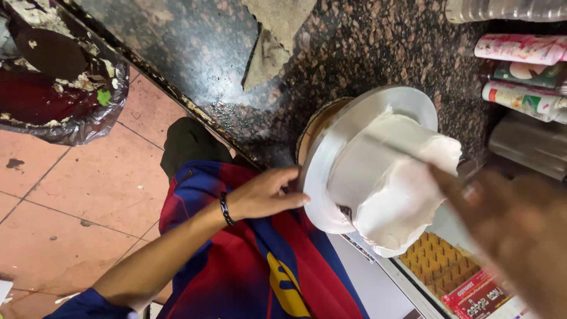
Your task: The person uses a metal spatula to spread white frosting onto a round cake placed on a rotating stand. They repeatedly scoop frosting from a container and smooth it over the cake's surface and sides, rotating the stand to ensure even coverage.
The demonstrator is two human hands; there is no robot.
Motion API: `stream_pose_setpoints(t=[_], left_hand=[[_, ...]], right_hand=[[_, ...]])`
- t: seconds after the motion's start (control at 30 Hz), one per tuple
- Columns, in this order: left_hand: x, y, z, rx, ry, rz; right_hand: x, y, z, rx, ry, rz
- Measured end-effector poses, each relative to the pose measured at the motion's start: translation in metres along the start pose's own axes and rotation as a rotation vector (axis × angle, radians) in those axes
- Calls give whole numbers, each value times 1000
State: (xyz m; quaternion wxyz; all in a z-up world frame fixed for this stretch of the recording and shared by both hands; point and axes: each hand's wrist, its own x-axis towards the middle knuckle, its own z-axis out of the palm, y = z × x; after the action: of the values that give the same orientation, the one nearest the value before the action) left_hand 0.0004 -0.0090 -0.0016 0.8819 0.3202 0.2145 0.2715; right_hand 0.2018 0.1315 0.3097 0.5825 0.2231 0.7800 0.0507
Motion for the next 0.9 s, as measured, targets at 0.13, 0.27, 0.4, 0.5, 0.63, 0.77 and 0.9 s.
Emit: stream_pose_setpoints(t=[0.13,0.27,0.4,0.5,0.63,0.77,0.9], left_hand=[[-5,-17,18,50,-37,187],[-4,-20,27,277,-7,156],[-1,-5,12,287,4,262],[4,13,-2,96,50,118],[18,27,-11,163,206,120],[30,25,-14,130,274,200],[25,15,-11,-221,245,194]], right_hand=[[-4,-5,11,284,-131,132],[34,69,66,626,31,56],[15,40,54,233,82,-40],[-1,-13,7,133,-156,-67],[-9,-44,-6,101,-415,-126],[-6,3,65,613,-238,0],[-24,43,128,1299,319,390]])
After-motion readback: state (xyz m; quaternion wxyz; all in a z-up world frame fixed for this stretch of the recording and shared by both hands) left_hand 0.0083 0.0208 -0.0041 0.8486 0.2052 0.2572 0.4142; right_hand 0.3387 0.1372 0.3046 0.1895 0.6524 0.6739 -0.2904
